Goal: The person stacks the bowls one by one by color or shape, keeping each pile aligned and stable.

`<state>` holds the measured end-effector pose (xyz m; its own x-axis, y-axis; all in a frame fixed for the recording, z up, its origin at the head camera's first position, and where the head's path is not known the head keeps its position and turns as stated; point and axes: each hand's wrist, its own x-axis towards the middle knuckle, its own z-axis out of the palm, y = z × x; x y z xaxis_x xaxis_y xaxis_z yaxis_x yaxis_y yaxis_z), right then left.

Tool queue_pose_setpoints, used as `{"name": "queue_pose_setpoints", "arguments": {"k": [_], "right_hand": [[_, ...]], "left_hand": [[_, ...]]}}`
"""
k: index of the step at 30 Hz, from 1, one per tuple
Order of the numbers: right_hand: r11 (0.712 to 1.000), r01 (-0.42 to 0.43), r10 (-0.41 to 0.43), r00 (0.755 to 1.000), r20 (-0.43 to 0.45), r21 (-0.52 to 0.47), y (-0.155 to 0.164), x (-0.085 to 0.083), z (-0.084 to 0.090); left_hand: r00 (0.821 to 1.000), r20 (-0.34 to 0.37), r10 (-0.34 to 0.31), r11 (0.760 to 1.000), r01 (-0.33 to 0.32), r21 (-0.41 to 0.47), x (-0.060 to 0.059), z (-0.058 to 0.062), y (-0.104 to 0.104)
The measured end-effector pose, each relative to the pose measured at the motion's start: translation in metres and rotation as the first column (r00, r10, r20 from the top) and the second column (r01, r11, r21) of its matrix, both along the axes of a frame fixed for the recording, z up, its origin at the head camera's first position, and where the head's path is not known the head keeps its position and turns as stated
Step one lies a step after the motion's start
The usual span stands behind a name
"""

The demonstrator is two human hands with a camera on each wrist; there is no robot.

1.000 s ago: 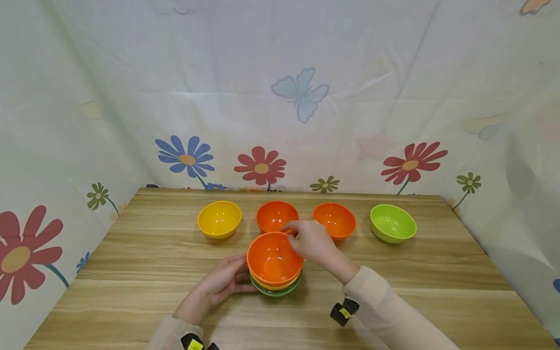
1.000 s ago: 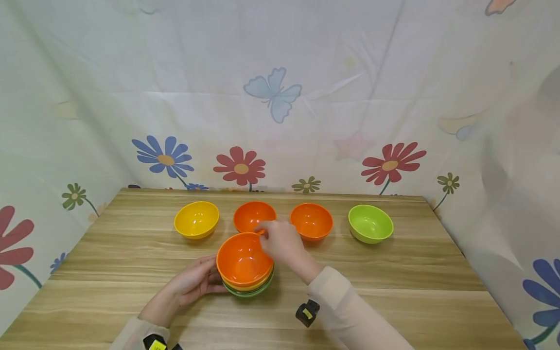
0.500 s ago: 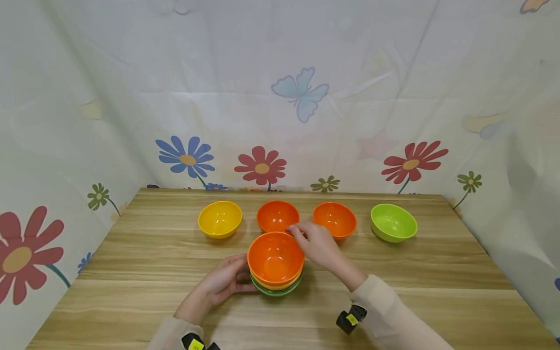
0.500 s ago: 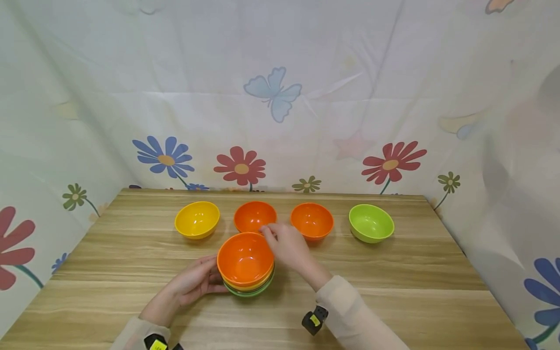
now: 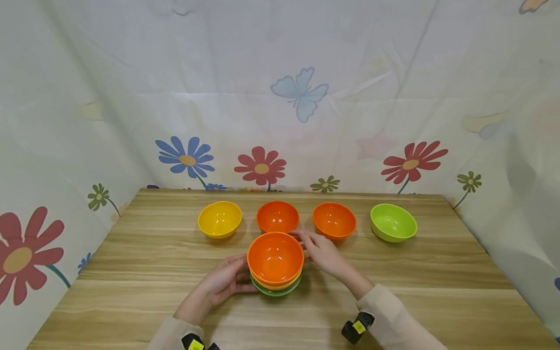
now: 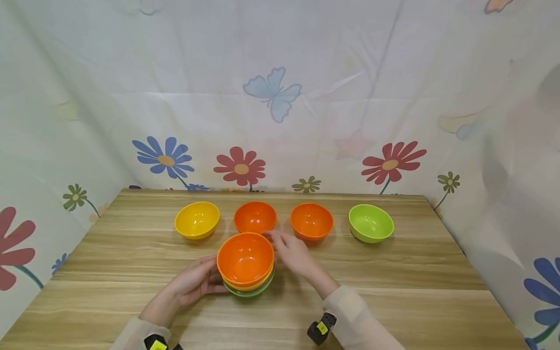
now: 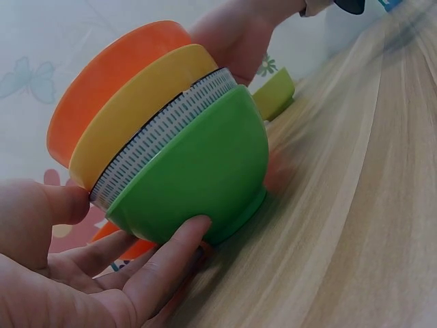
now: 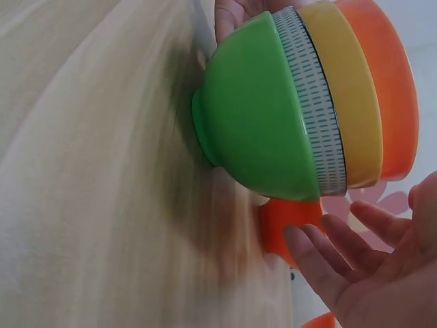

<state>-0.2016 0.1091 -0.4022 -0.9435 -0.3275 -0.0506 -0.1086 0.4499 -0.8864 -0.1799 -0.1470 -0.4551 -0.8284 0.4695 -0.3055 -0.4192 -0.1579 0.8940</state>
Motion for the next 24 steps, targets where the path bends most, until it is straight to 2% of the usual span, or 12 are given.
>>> {"name": "queue_pose_setpoints", "arguments": {"k": [8, 13, 24], "right_hand": [[0.983, -0.067, 0.082, 0.993, 0.084, -0.169, 0.007, 0.002, -0.013], [0.973, -0.093, 0.118, 0.987, 0.107, -0.213, 0.009, 0.005, -0.019], [0.931, -0.071, 0.166, 0.956, 0.243, -0.357, 0.008, 0.012, -0.028]], "left_hand": [[1.0, 0.001, -0.004, 1.0, 0.004, 0.003, 0.0, 0.0, 0.0], [1.0, -0.005, -0.001, 1.0, 0.001, 0.007, 0.0, -0.001, 0.001], [1.0, -0.004, 0.0, 1.0, 0.0, 0.012, 0.001, 0.0, 0.001]]}}
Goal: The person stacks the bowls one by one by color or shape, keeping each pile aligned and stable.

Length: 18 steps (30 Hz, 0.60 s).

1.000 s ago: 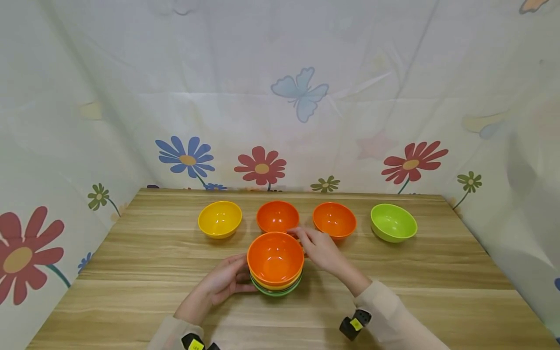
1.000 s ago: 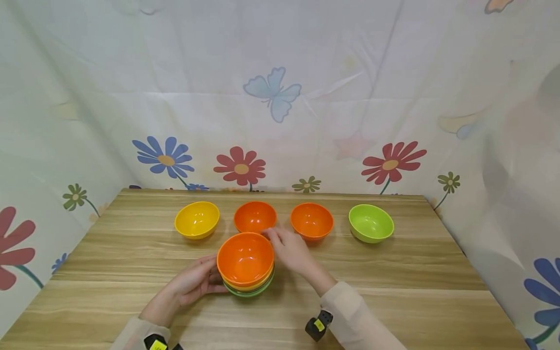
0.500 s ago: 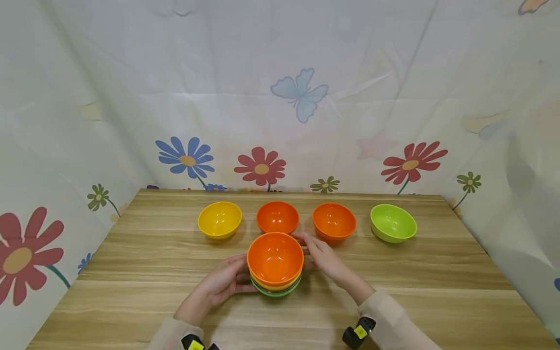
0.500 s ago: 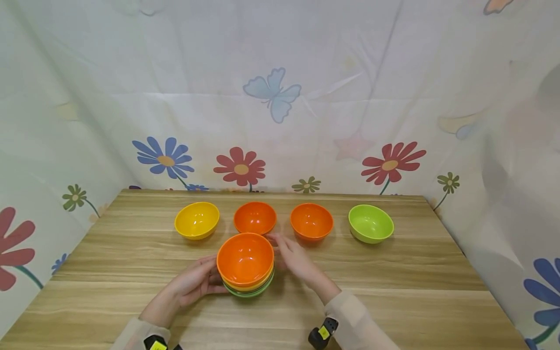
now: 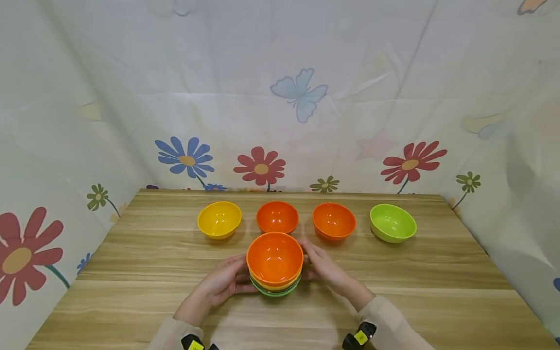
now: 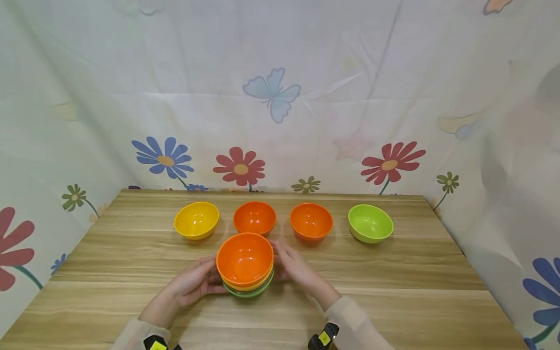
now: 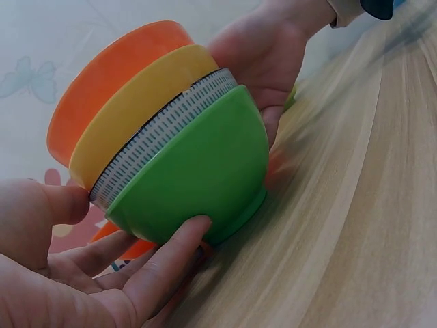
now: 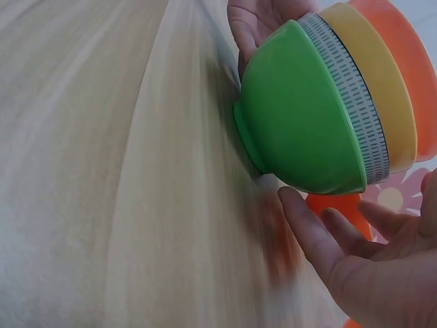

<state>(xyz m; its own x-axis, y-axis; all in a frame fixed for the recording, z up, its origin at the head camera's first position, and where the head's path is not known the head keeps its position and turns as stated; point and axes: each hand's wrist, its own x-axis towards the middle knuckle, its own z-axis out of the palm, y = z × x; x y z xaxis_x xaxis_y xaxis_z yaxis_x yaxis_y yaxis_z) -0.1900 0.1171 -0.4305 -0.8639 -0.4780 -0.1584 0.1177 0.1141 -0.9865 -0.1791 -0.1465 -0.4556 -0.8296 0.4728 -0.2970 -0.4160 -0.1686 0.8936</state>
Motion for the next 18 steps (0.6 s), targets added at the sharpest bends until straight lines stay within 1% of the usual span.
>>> {"name": "queue_pose_setpoints", "arguments": {"k": [6, 18], "right_hand": [[0.999, -0.018, 0.019, 0.999, 0.03, -0.032, 0.0002, 0.0018, -0.0023], [0.993, -0.074, 0.077, 0.997, 0.025, -0.095, 0.0017, 0.0066, -0.0073]], "left_hand": [[1.0, -0.007, -0.002, 1.0, 0.002, 0.002, 0.0004, 0.0002, -0.0005], [1.0, -0.004, 0.001, 1.0, -0.001, -0.002, 0.0004, 0.0, 0.0006]]}}
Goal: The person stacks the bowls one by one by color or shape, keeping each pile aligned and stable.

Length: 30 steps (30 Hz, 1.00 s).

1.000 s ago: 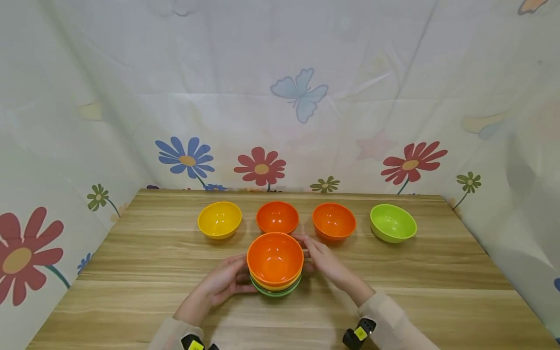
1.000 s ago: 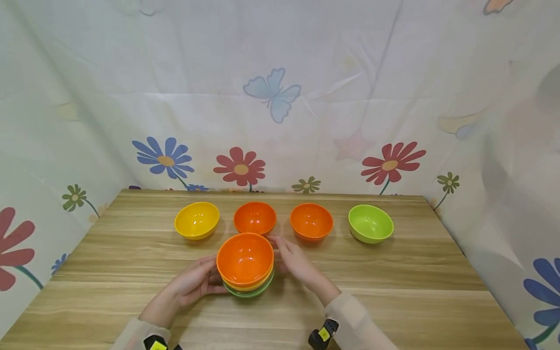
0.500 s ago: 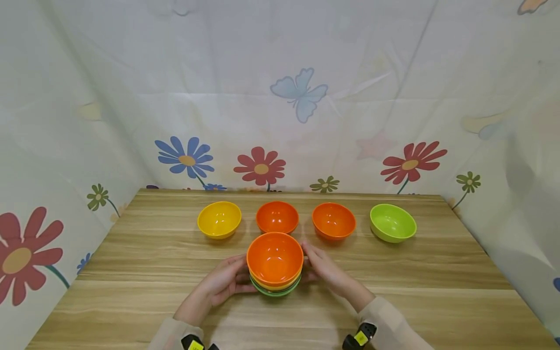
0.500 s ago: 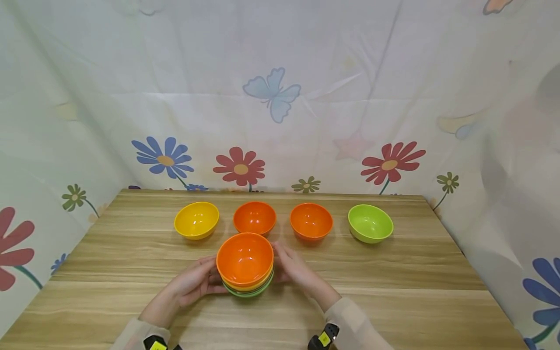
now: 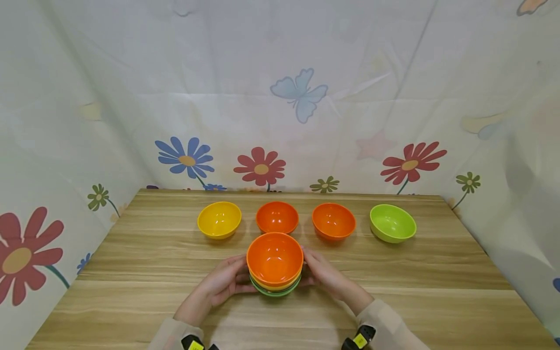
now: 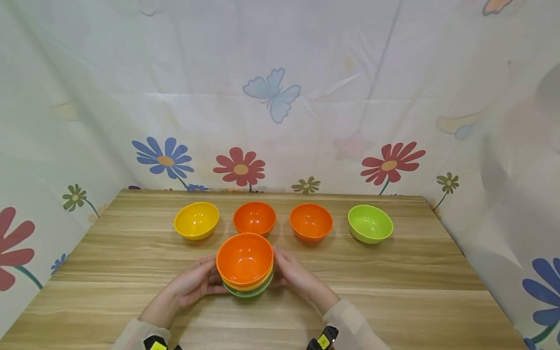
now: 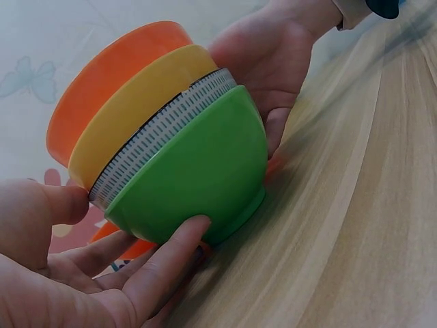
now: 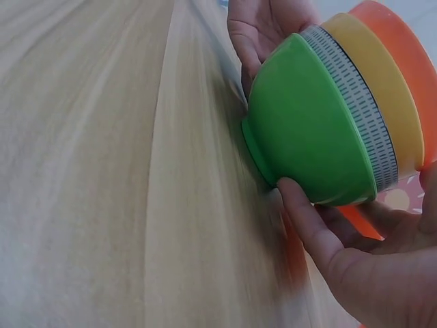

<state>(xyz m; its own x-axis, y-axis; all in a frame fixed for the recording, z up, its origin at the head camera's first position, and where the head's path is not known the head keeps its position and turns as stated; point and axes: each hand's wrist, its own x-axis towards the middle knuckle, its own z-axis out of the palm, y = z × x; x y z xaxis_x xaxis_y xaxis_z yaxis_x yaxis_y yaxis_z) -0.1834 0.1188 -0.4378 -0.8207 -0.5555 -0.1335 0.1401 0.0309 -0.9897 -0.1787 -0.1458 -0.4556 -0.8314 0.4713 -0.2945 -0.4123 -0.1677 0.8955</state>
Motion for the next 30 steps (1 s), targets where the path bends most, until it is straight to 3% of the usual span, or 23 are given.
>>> {"name": "queue_pose_setpoints", "arguments": {"k": [21, 30], "right_hand": [[0.999, 0.012, -0.01, 0.999, 0.043, -0.037, -0.0027, -0.0005, -0.0021], [1.0, 0.02, -0.019, 0.998, 0.052, -0.022, -0.0031, -0.0008, -0.0021]], "left_hand": [[1.0, 0.01, -0.013, 1.0, 0.013, -0.005, -0.0004, -0.0007, -0.001], [0.999, -0.042, 0.013, 1.0, -0.013, -0.019, -0.0004, -0.0035, -0.0051]]}}
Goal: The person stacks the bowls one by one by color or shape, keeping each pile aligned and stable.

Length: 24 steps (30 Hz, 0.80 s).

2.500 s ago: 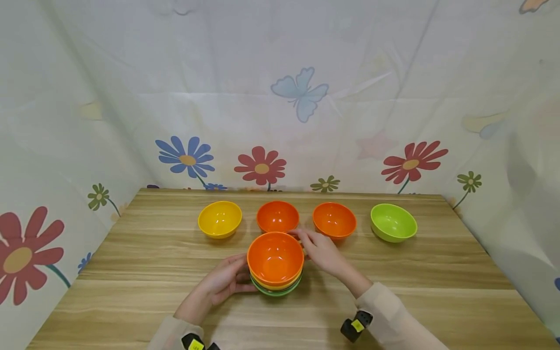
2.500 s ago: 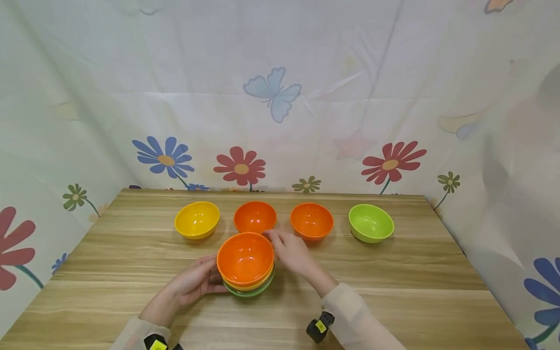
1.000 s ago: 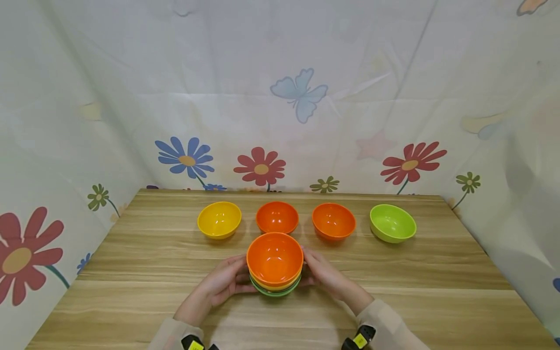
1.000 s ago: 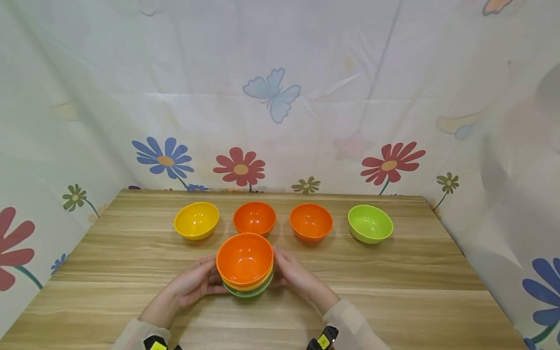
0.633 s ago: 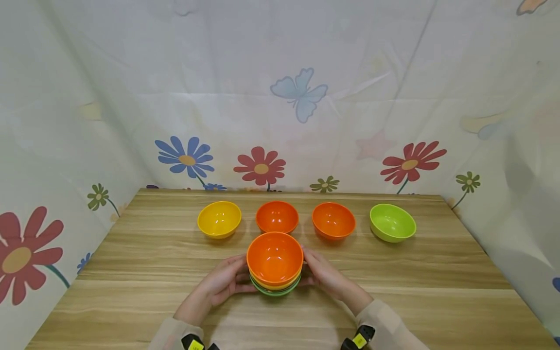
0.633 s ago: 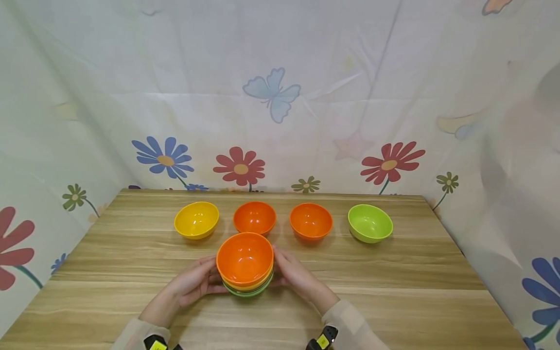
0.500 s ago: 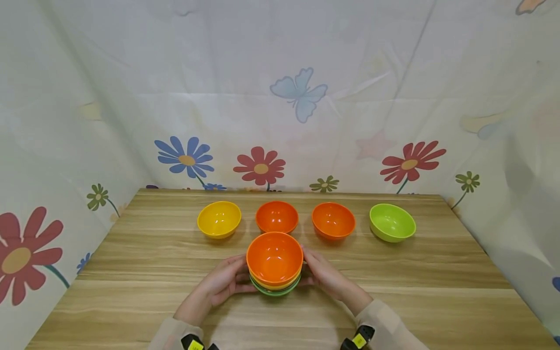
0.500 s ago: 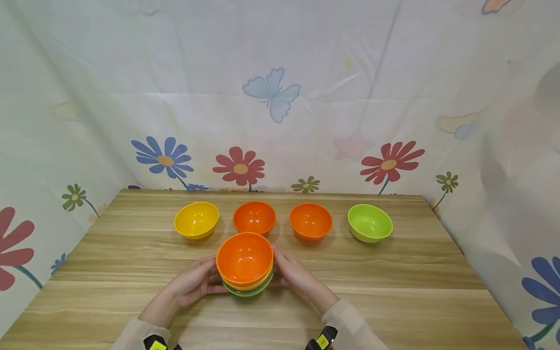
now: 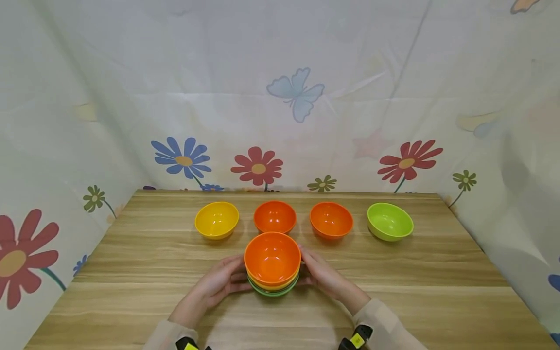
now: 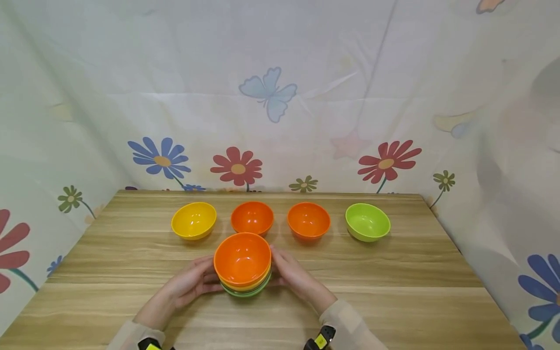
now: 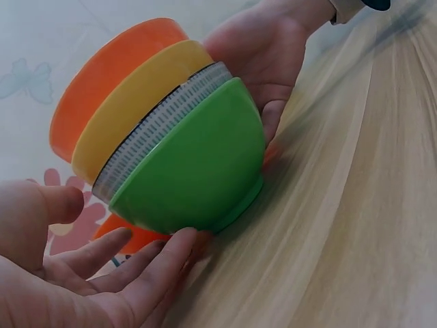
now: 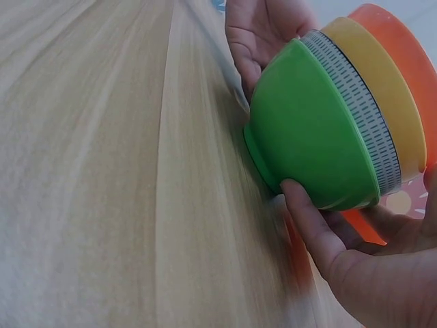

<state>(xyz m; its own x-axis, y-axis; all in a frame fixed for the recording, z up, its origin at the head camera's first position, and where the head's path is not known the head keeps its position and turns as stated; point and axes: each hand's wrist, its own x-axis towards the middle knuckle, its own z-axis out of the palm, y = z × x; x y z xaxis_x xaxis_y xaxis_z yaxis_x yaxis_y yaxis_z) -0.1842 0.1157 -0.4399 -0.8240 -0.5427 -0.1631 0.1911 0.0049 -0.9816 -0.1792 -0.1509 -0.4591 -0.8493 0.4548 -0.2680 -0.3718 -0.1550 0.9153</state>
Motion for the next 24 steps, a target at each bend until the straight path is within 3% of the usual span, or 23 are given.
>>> {"name": "queue_pose_setpoints", "arguments": {"k": [7, 14, 24], "right_hand": [[1.0, 0.005, -0.005, 1.0, -0.003, -0.004, 0.0, 0.001, 0.001], [1.0, 0.011, -0.011, 1.0, 0.001, -0.006, -0.001, 0.001, 0.001], [1.0, -0.006, 0.006, 1.0, -0.012, -0.001, 0.001, 0.001, 0.002]], "left_hand": [[0.999, -0.035, 0.011, 1.0, -0.011, -0.013, -0.001, 0.003, -0.014], [0.994, -0.033, 0.102, 0.992, -0.104, -0.073, -0.003, 0.01, -0.029], [0.986, -0.051, 0.157, 0.971, -0.163, -0.175, -0.004, 0.021, -0.054]]}}
